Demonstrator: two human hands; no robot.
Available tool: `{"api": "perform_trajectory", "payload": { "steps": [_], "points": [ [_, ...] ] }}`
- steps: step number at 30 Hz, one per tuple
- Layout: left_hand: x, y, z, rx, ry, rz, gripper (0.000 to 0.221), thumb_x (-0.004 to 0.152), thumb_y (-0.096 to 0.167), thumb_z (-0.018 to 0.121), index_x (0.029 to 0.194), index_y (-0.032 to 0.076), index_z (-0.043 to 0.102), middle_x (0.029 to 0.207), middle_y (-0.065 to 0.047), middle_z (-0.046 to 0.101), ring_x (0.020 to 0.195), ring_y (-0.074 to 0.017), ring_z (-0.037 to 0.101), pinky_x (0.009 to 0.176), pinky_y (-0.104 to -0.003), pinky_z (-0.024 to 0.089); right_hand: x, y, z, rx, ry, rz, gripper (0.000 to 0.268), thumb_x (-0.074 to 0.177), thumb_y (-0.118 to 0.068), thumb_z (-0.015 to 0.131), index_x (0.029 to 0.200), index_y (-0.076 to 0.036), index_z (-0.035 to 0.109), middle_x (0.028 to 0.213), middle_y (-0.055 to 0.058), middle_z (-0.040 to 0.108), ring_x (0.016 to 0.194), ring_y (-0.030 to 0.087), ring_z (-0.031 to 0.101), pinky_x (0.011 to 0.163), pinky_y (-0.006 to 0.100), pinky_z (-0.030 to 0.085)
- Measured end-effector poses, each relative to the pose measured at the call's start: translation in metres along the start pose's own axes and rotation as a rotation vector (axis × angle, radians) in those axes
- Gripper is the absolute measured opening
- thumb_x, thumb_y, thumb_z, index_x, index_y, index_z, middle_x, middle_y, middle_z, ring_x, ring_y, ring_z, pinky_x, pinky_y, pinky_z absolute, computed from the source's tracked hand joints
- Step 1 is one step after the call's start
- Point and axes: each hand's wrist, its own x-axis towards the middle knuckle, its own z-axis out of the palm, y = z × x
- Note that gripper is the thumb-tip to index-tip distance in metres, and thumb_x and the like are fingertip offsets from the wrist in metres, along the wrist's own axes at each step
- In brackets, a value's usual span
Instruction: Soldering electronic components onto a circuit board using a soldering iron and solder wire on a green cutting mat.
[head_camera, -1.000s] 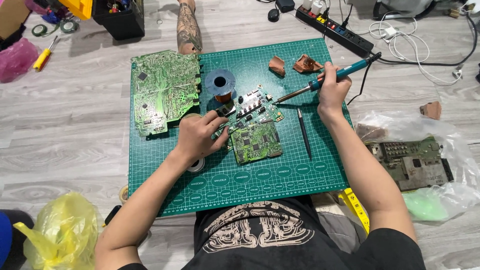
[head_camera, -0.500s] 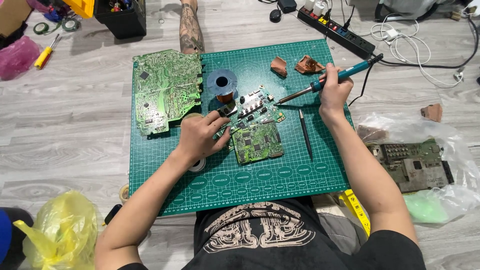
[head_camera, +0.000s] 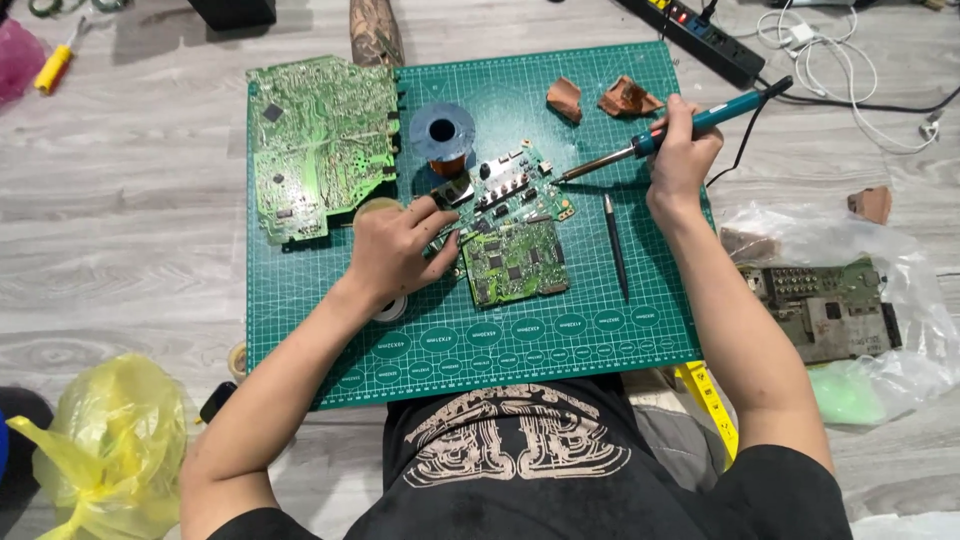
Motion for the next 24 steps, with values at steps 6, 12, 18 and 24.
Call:
{"api": "perform_trajectory", "payload": {
  "steps": [6,12,18,24],
  "points": [
    [0.000,-0.001,0.000,-0.034,0.002,-0.007,0.006,0.076,0.016,0.068,0.080,0.013,0.070,0.074,0.003,0.060,0.039,-0.0055,0.037,0.036,-0.022,0.026,0.004,0.003,0.000,0.004,0.011,0.010,0.025,0.092,-0.024,0.056,0.070,-0.012,0.054,0.061,-0.004,0.053,0.045,0.004,0.042,0.038,0.017,0.030],
    [-0.001,0.000,-0.003,-0.067,-0.003,-0.017,0.006,0.076,0.014,0.069,0.081,0.010,0.070,0.074,0.002,0.059,0.038,-0.0073,0.035,0.037,-0.023,0.028,0.001,0.001,0.001,0.009,0.008,0.016,0.026,0.093,-0.023,0.055,0.070,-0.012,0.052,0.060,-0.004,0.052,0.041,0.004,0.039,0.035,0.018,0.027],
    [-0.005,-0.002,0.003,-0.033,0.011,-0.041,0.011,0.083,0.026,0.060,0.080,0.017,0.065,0.062,0.005,0.045,0.034,-0.0096,0.039,0.041,-0.020,0.038,0.015,0.027,0.000,0.014,0.098,-0.122,0.033,0.090,-0.022,0.062,0.061,-0.012,0.049,0.055,0.006,0.053,0.034,0.011,0.037,0.034,0.022,0.029],
    [-0.007,-0.004,0.005,-0.033,-0.004,-0.041,0.013,0.083,0.027,0.058,0.079,0.017,0.065,0.063,0.005,0.046,0.034,-0.0093,0.040,0.041,-0.019,0.038,0.011,0.023,0.002,0.033,0.113,-0.113,0.033,0.089,-0.022,0.063,0.062,-0.011,0.050,0.054,0.007,0.052,0.033,0.012,0.037,0.033,0.022,0.029]
  ]
}}
